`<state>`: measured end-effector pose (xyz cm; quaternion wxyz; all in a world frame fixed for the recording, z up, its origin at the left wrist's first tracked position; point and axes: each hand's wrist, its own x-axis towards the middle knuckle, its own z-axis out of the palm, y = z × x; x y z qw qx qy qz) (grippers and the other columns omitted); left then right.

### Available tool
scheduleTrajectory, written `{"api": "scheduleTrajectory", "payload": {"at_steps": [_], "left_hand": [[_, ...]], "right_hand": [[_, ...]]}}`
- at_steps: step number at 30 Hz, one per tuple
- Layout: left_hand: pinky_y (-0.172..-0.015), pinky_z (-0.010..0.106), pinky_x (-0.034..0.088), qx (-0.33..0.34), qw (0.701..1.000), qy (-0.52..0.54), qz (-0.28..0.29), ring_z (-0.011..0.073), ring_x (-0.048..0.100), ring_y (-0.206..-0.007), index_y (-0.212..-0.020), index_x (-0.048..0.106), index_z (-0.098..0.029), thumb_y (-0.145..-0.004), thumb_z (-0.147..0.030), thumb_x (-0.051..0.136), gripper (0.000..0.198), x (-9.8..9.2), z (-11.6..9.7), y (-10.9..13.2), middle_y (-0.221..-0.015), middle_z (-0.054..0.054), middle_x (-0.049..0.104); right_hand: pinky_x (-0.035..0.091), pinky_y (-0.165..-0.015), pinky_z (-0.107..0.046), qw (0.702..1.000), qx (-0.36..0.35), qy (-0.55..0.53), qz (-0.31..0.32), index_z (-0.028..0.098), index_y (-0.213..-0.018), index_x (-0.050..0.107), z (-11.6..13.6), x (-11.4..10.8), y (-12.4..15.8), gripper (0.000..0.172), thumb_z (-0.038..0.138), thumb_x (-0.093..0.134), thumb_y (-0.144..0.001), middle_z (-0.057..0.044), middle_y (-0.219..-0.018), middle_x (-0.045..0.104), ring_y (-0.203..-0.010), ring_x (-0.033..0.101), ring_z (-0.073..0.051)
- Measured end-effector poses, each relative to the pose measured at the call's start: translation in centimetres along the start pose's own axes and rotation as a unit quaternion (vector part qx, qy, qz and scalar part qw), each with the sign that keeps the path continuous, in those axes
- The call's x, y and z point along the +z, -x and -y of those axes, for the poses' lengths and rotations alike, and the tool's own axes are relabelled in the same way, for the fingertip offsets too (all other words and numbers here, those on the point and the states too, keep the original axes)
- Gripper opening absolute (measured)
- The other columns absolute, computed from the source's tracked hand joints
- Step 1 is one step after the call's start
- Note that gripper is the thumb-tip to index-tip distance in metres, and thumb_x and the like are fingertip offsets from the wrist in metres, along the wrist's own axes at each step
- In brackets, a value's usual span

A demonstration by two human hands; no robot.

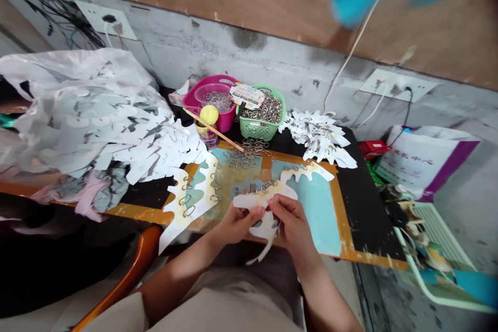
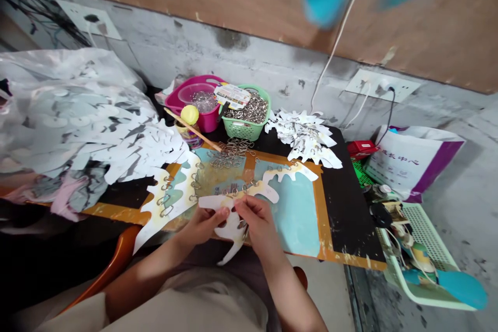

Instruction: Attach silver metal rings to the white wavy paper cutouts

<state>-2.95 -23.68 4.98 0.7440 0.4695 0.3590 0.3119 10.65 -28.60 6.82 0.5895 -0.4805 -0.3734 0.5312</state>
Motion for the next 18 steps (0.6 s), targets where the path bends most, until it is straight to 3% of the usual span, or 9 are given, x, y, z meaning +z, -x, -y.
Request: {"api": "scheduleTrajectory", "payload": {"at_steps": [3,7,10,12,15,18], "left_hand": [[-0.042,0.02,0.042,0.006,0.998,0.058,-0.026,0.0087,0.046,-0.045,-0.067,0.062,-0.015,-0.055,-0.067,0.081,0.057,0.0,0.7,-0.1,-0.051,-0.003,0.052],[-0.038,0.02,0.042,-0.066,0.991,0.109,-0.048,0.0101,0.048,-0.045,-0.066,0.062,-0.015,-0.055,-0.068,0.08,0.057,-0.1,0.8,-0.4,-0.053,-0.002,0.051],[-0.046,0.025,0.05,-0.04,0.985,0.164,-0.016,0.0157,0.058,-0.059,-0.074,0.064,-0.016,-0.051,-0.073,0.079,0.063,-0.3,0.9,-0.1,-0.066,0.003,0.06],[-0.051,0.023,0.05,-0.012,0.988,0.151,0.007,0.0148,0.06,-0.064,-0.082,0.063,-0.017,-0.051,-0.062,0.086,0.059,-0.5,1.4,0.4,-0.076,0.003,0.063],[-0.049,0.017,0.041,-0.031,0.995,0.083,0.047,0.0075,0.053,-0.053,-0.092,0.057,-0.017,-0.063,-0.042,0.087,0.048,-0.5,2.4,1.0,-0.07,-0.003,0.06],[-0.058,0.021,0.047,-0.043,0.993,0.066,0.082,0.0101,0.058,-0.059,-0.101,0.055,-0.018,-0.066,-0.035,0.086,0.051,-0.2,3.0,1.3,-0.069,-0.003,0.062]], "right_hand": [[0.029,-0.048,-0.022,0.994,0.067,-0.088,-0.019,0.019,-0.061,0.052,-0.8,0.7,-0.1,0.036,0.044,0.07,-0.08,0.003,-0.057,0.043,-0.051,0.033,-0.01],[0.032,-0.048,-0.023,0.992,0.074,-0.065,-0.075,0.019,-0.06,0.056,-1.5,0.7,-0.5,0.035,0.046,0.072,-0.075,0.001,-0.057,0.048,-0.051,0.039,-0.011],[0.03,-0.048,-0.022,0.994,0.033,-0.029,-0.099,0.019,-0.06,0.056,-1.2,0.2,-0.7,0.035,0.046,0.071,-0.077,0.003,-0.056,0.045,-0.051,0.037,-0.011],[0.027,-0.047,-0.022,0.995,0.012,-0.007,-0.1,0.018,-0.059,0.056,-0.9,-0.1,-0.7,0.036,0.045,0.07,-0.08,0.004,-0.055,0.042,-0.05,0.034,-0.01],[0.027,-0.048,-0.022,0.995,-0.005,0.025,-0.097,0.018,-0.06,0.056,-0.6,-0.3,-0.6,0.035,0.042,0.068,-0.084,0.004,-0.055,0.04,-0.051,0.034,-0.009],[0.028,-0.048,-0.022,0.993,-0.017,0.049,-0.101,0.018,-0.062,0.056,-0.7,-0.3,-0.7,0.036,0.043,0.065,-0.087,0.005,-0.055,0.042,-0.051,0.037,-0.01]]}}
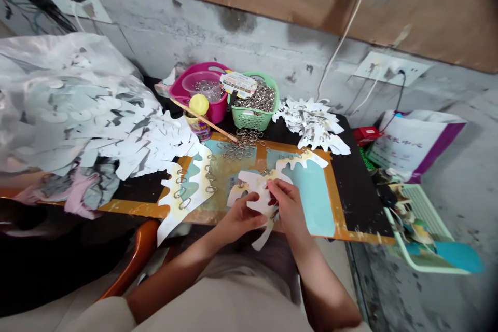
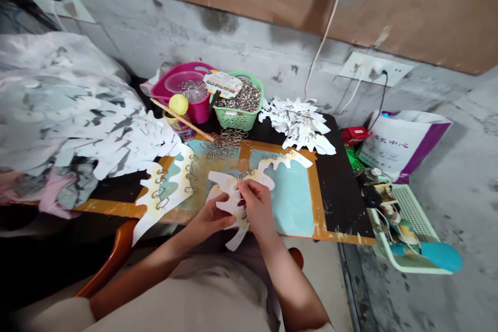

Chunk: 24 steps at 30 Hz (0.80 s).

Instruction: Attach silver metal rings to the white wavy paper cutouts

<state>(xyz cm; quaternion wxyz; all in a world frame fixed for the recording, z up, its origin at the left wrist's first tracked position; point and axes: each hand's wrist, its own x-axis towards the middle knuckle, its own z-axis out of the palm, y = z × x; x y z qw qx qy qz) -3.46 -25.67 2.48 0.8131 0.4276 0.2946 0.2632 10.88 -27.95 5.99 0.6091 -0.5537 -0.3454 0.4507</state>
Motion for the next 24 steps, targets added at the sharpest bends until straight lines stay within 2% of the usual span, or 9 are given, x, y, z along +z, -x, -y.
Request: {"api": "scheduleTrajectory", "payload": {"at_steps": [2,4,7,10,12,15,19,24], "left_hand": [[-0.071,0.026,0.051,0.016,1.0,-0.001,0.014,0.0145,0.064,-0.074,-0.104,0.059,-0.016,-0.063,-0.03,0.088,0.052,0.3,0.0,-0.1,-0.082,0.002,0.068],[-0.073,0.027,0.053,0.023,1.0,0.002,0.014,0.0163,0.065,-0.079,-0.102,0.063,-0.015,-0.065,-0.029,0.087,0.047,0.5,-0.1,-0.4,-0.09,0.005,0.07],[-0.063,0.026,0.054,0.009,1.0,0.007,-0.022,0.0149,0.064,-0.068,-0.091,0.067,-0.013,-0.068,-0.033,0.085,0.035,0.6,-0.1,-0.7,-0.079,0.004,0.069],[-0.058,0.024,0.054,0.022,0.995,0.027,-0.089,0.012,0.06,-0.058,-0.072,0.064,-0.011,-0.064,-0.034,0.087,0.033,0.3,0.2,-1.0,-0.066,0.001,0.064],[-0.056,0.024,0.053,0.008,0.992,0.051,-0.119,0.0118,0.06,-0.057,-0.072,0.063,-0.012,-0.061,-0.035,0.088,0.036,0.3,0.4,-1.1,-0.066,0.0,0.064],[-0.052,0.021,0.049,-0.002,0.989,0.06,-0.138,0.0095,0.056,-0.054,-0.07,0.059,-0.013,-0.06,-0.035,0.089,0.038,0.5,0.6,-1.3,-0.063,-0.003,0.057],[-0.051,0.017,0.043,0.057,0.986,0.028,-0.155,0.0056,0.047,-0.052,-0.062,0.05,-0.014,-0.062,-0.033,0.087,0.042,0.8,1.4,-1.6,-0.058,-0.006,0.046],[-0.048,0.016,0.035,0.062,0.983,-0.005,-0.172,0.005,0.037,-0.054,-0.062,0.047,-0.015,-0.066,-0.034,0.084,0.042,0.6,2.4,-1.7,-0.06,-0.006,0.037]], "right_hand": [[0.03,-0.048,-0.022,1.0,0.0,0.019,0.0,0.018,-0.064,0.058,-0.1,0.0,-0.2,0.037,0.046,0.063,-0.088,0.004,-0.056,0.046,-0.051,0.041,-0.01],[0.034,-0.047,-0.022,0.999,0.015,0.042,0.007,0.017,-0.07,0.062,-0.1,-0.2,-0.5,0.038,0.051,0.061,-0.088,0.001,-0.06,0.054,-0.051,0.045,-0.011],[0.044,-0.052,-0.023,0.998,0.035,0.05,0.016,0.017,-0.095,0.066,0.1,-1.2,-0.7,0.039,0.055,0.061,-0.088,-0.004,-0.082,0.066,-0.06,0.058,-0.013],[0.054,-0.072,-0.03,1.0,0.023,0.011,0.016,0.024,-0.112,0.054,-0.2,-2.7,-0.2,0.039,0.052,0.063,-0.087,-0.006,-0.104,0.067,-0.082,0.067,-0.019],[0.053,-0.081,-0.034,0.999,0.019,-0.003,0.044,0.026,-0.109,0.048,-0.8,-3.6,0.4,0.036,0.048,0.065,-0.087,-0.005,-0.103,0.068,-0.089,0.067,-0.02],[0.051,-0.075,-0.03,0.997,-0.002,0.033,0.067,0.024,-0.098,0.049,-2.1,-4.3,1.4,0.029,0.04,0.069,-0.085,-0.002,-0.09,0.068,-0.083,0.065,-0.018],[0.049,-0.072,-0.027,0.993,-0.046,0.107,0.028,0.021,-0.089,0.061,-3.2,-4.0,2.3,0.015,0.034,0.067,-0.086,-0.002,-0.085,0.066,-0.079,0.062,-0.017],[0.049,-0.077,-0.03,0.974,-0.095,0.202,-0.041,0.021,-0.092,0.068,-3.6,-3.1,3.1,0.011,0.03,0.063,-0.089,-0.004,-0.089,0.07,-0.083,0.064,-0.02]]}}
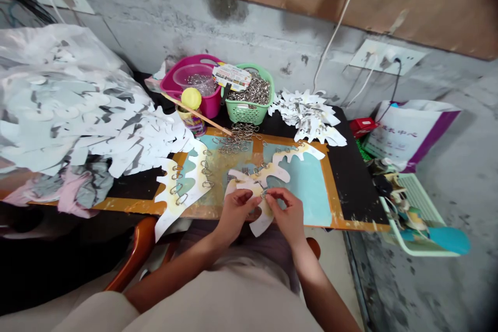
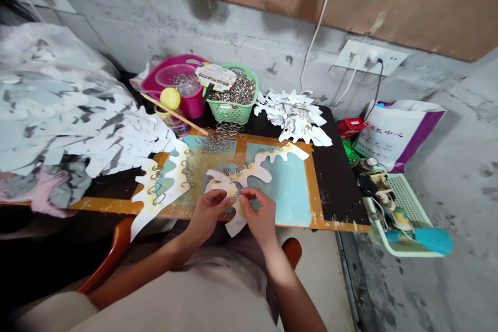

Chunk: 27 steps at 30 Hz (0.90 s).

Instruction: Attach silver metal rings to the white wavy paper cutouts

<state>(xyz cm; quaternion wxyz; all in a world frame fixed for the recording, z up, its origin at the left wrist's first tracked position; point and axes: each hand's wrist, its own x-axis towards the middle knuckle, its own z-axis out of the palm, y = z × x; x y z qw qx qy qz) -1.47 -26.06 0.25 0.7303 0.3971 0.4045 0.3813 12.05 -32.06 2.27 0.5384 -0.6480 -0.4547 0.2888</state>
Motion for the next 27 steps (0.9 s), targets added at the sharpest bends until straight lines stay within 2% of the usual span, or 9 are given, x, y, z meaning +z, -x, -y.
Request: {"api": "scheduleTrajectory", "payload": {"at_steps": [4,8,12,14,18,20,23,25,27], "left_hand": [[-0.046,0.015,0.031,0.021,1.0,-0.015,-0.01,0.0045,0.032,-0.053,-0.057,0.041,-0.016,-0.063,-0.034,0.085,0.048,0.2,-0.1,0.3,-0.059,-0.007,0.031],[-0.045,0.016,0.033,-0.003,1.0,0.016,-0.009,0.0035,0.03,-0.05,-0.058,0.039,-0.017,-0.063,-0.035,0.085,0.05,0.9,-0.5,0.6,-0.058,-0.009,0.029],[-0.054,0.019,0.045,0.018,0.999,0.018,-0.019,0.0071,0.048,-0.058,-0.067,0.053,-0.015,-0.064,-0.033,0.085,0.037,1.3,-0.3,0.7,-0.064,-0.006,0.05],[-0.058,0.02,0.048,0.024,0.999,0.019,-0.017,0.0096,0.056,-0.064,-0.077,0.059,-0.015,-0.065,-0.032,0.085,0.034,1.3,0.0,0.7,-0.072,-0.002,0.06],[-0.068,0.026,0.053,0.028,0.999,0.043,0.006,0.015,0.066,-0.078,-0.091,0.061,-0.017,-0.065,-0.031,0.085,0.038,1.5,0.4,1.1,-0.089,0.002,0.069],[-0.078,0.029,0.055,0.047,0.998,0.048,0.012,0.0167,0.067,-0.087,-0.094,0.062,-0.018,-0.066,-0.029,0.085,0.038,1.8,0.6,1.4,-0.096,0.004,0.071],[-0.086,0.033,0.054,0.064,0.996,0.053,0.023,0.0179,0.068,-0.09,-0.097,0.061,-0.019,-0.071,-0.03,0.082,0.036,2.0,1.3,2.2,-0.1,0.004,0.071],[-0.088,0.036,0.053,0.072,0.995,0.051,0.049,0.02,0.068,-0.094,-0.106,0.058,-0.021,-0.074,-0.032,0.08,0.041,1.8,2.0,3.1,-0.103,0.006,0.069],[-0.094,0.04,0.051,0.095,0.989,0.038,0.104,0.0237,0.065,-0.105,-0.12,0.051,-0.024,-0.074,-0.035,0.08,0.056,1.0,2.8,4.2,-0.113,0.008,0.065]], "right_hand": [[0.049,-0.079,-0.032,0.995,-0.057,0.073,-0.026,0.022,-0.093,0.068,0.1,0.6,0.6,0.011,0.026,0.057,-0.093,-0.004,-0.09,0.069,-0.084,0.063,-0.02],[0.05,-0.083,-0.034,0.992,-0.075,0.096,-0.039,0.022,-0.097,0.069,-0.3,0.7,0.9,0.014,0.027,0.056,-0.094,-0.007,-0.096,0.068,-0.091,0.063,-0.021],[0.048,-0.094,-0.04,0.992,-0.072,0.096,-0.051,0.023,-0.1,0.072,-1.1,0.7,1.1,0.016,0.029,0.059,-0.093,-0.009,-0.11,0.068,-0.107,0.06,-0.025],[0.048,-0.092,-0.04,0.995,-0.042,0.072,-0.046,0.023,-0.099,0.072,-1.2,0.6,1.2,0.016,0.03,0.061,-0.092,-0.009,-0.108,0.07,-0.104,0.062,-0.025],[0.05,-0.086,-0.037,0.999,0.01,0.03,-0.022,0.022,-0.09,0.069,-0.4,0.0,1.3,0.011,0.031,0.062,-0.09,-0.006,-0.092,0.071,-0.089,0.064,-0.023],[0.044,-0.096,-0.041,0.999,-0.02,0.047,-0.003,0.023,-0.085,0.066,0.4,-0.6,1.3,0.009,0.028,0.061,-0.09,-0.004,-0.088,0.07,-0.086,0.063,-0.022],[0.027,-0.111,-0.048,0.99,-0.087,0.099,0.043,0.025,-0.082,0.062,1.5,-1.9,1.0,0.011,0.022,0.057,-0.091,-0.001,-0.085,0.068,-0.083,0.061,-0.02],[0.022,-0.113,-0.049,0.981,-0.11,0.138,0.083,0.025,-0.083,0.06,1.7,-2.7,0.5,0.012,0.02,0.054,-0.092,0.0,-0.085,0.067,-0.081,0.06,-0.02],[0.022,-0.113,-0.049,0.969,-0.122,0.183,0.109,0.025,-0.085,0.058,1.4,-3.5,-0.3,0.012,0.02,0.051,-0.094,-0.001,-0.084,0.065,-0.082,0.059,-0.02]]}}
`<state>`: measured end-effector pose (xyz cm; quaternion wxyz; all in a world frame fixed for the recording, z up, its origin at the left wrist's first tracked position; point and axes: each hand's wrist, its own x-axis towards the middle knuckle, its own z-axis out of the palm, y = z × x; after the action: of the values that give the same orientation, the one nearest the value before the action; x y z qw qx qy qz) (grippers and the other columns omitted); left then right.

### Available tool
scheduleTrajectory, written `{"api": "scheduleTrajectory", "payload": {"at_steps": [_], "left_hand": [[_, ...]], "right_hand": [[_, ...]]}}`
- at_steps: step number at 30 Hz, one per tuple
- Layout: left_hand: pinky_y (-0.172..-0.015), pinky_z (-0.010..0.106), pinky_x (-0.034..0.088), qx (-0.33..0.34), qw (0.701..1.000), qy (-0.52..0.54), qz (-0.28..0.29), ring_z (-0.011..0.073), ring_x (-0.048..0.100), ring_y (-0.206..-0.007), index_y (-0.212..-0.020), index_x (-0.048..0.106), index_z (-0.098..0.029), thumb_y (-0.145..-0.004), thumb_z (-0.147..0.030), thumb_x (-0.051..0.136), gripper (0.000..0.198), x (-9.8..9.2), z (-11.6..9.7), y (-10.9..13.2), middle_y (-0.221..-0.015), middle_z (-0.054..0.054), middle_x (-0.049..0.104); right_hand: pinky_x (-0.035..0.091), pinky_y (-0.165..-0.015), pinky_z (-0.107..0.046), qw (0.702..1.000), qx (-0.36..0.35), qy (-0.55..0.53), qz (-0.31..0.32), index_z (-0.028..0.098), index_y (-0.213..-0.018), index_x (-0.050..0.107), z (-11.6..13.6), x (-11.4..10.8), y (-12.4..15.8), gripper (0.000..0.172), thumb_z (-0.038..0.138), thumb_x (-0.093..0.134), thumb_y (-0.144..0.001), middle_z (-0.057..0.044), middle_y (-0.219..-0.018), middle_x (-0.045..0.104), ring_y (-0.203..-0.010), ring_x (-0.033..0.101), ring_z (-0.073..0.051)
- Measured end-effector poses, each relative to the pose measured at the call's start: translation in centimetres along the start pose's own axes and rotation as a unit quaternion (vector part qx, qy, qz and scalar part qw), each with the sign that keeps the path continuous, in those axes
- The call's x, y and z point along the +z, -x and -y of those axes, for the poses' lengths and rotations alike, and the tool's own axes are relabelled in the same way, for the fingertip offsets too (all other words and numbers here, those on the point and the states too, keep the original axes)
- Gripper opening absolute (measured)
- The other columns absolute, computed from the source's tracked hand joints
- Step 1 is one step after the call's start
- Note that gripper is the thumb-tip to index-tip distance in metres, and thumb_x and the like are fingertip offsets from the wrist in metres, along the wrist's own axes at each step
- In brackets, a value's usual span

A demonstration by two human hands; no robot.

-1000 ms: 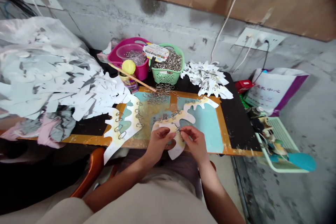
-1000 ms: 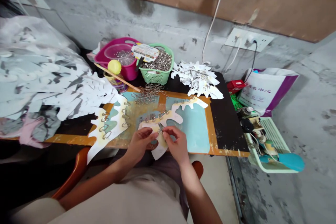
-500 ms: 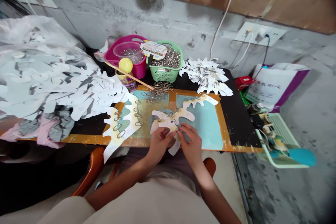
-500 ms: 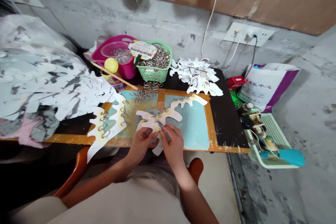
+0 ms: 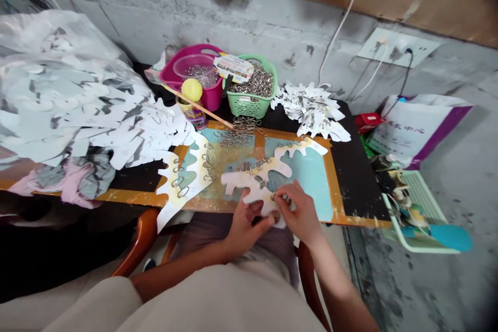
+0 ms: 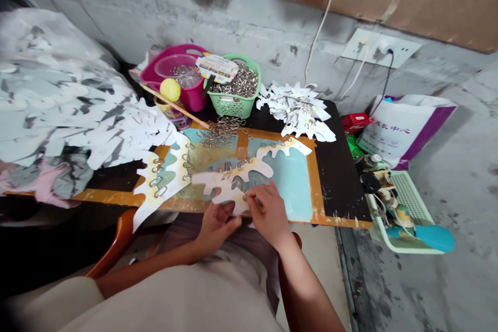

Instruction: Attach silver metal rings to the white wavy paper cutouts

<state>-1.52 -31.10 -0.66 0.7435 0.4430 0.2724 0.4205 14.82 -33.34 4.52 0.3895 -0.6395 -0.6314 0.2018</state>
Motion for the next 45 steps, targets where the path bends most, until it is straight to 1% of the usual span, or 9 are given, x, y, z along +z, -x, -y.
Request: {"api": "scheduleTrajectory", "payload": {"at_steps": [2,5,9,13,16,19,28,35,45], "left_hand": [[-0.098,0.043,0.049,0.039,0.996,-0.034,0.067,0.0266,0.061,-0.113,-0.131,0.044,-0.025,-0.076,-0.038,0.078,0.066,-0.9,0.4,1.4,-0.123,0.011,0.059],[-0.079,0.035,0.054,0.19,0.968,-0.148,0.069,0.02,0.064,-0.09,-0.118,0.049,-0.021,-0.084,-0.029,0.067,0.039,-2.0,0.1,2.6,-0.101,0.008,0.058],[-0.071,0.032,0.052,0.411,0.836,-0.36,0.053,0.0173,0.059,-0.079,-0.098,0.052,-0.021,-0.078,-0.01,0.066,0.027,-2.0,-1.4,0.8,-0.088,0.003,0.058],[-0.099,0.049,0.046,0.268,0.769,-0.569,0.116,0.03,0.054,-0.12,-0.125,0.047,-0.018,-0.085,-0.013,0.058,0.041,-1.3,-1.6,-4.1,-0.122,0.014,0.062],[-0.107,0.048,0.04,0.199,0.751,-0.595,0.204,0.026,0.06,-0.113,-0.118,0.05,-0.017,-0.083,-0.013,0.06,0.036,-1.3,-0.3,-7.2,-0.117,0.012,0.065],[-0.115,0.048,0.03,0.171,0.762,-0.584,0.22,0.021,0.063,-0.104,-0.112,0.052,-0.018,-0.086,-0.014,0.06,0.027,-1.7,0.7,-8.3,-0.106,0.006,0.069],[-0.118,0.051,0.021,0.211,0.725,-0.613,0.231,0.0228,0.055,-0.116,-0.099,0.066,-0.022,-0.091,-0.024,0.061,0.009,-2.9,0.8,-7.8,-0.099,0.003,0.07],[-0.117,0.064,0.011,0.286,0.677,-0.648,0.201,0.0269,0.047,-0.123,-0.085,0.071,-0.024,-0.094,-0.023,0.056,0.018,-2.7,0.9,-7.0,-0.127,0.008,0.059],[-0.119,0.063,0.003,0.309,0.646,-0.662,0.22,0.0232,0.049,-0.119,-0.094,0.072,-0.023,-0.094,-0.018,0.056,0.016,-2.8,1.2,-6.7,-0.104,0.004,0.069]], "right_hand": [[0.024,-0.111,-0.05,0.999,-0.008,0.04,0.031,0.025,-0.086,0.057,-1.3,-0.3,-0.4,0.013,0.02,0.049,-0.094,-0.001,-0.082,0.063,-0.083,0.058,-0.021],[0.027,-0.108,-0.052,0.991,-0.014,0.089,0.097,0.023,-0.086,0.058,-3.5,0.3,-0.8,0.014,0.018,0.048,-0.094,-0.002,-0.081,0.062,-0.082,0.057,-0.022],[0.027,-0.106,-0.056,0.981,-0.056,0.164,0.09,0.022,-0.085,0.063,-5.6,1.6,-0.2,0.018,0.016,0.049,-0.094,-0.008,-0.1,0.063,-0.102,0.051,-0.028],[0.04,-0.095,-0.047,0.983,-0.077,0.161,0.042,0.021,-0.085,0.067,-6.6,2.2,0.6,0.019,0.018,0.051,-0.094,-0.01,-0.103,0.056,-0.098,0.048,-0.026],[0.044,-0.081,-0.038,0.988,-0.075,0.136,0.024,0.021,-0.087,0.068,-7.1,2.3,0.9,0.017,0.019,0.053,-0.094,-0.008,-0.095,0.056,-0.091,0.048,-0.025],[0.041,-0.082,-0.038,0.987,-0.083,0.139,0.008,0.021,-0.09,0.068,-7.3,2.6,1.4,0.017,0.019,0.052,-0.095,-0.007,-0.09,0.058,-0.089,0.048,-0.024],[0.035,-0.093,-0.044,0.979,-0.099,0.177,-0.029,0.02,-0.091,0.064,-6.2,3.0,4.1,0.02,0.014,0.045,-0.096,-0.003,-0.078,0.056,-0.083,0.05,-0.022],[0.04,-0.084,-0.04,0.979,-0.118,0.161,0.042,0.02,-0.116,0.063,-6.7,0.5,3.0,0.029,0.011,0.049,-0.093,-0.008,-0.098,0.063,-0.093,0.051,-0.025],[0.038,-0.082,-0.036,0.93,-0.251,0.232,0.135,0.018,-0.097,0.066,-8.6,-0.2,0.0,0.014,0.011,0.054,-0.096,-0.005,-0.087,0.066,-0.086,0.053,-0.021]]}}
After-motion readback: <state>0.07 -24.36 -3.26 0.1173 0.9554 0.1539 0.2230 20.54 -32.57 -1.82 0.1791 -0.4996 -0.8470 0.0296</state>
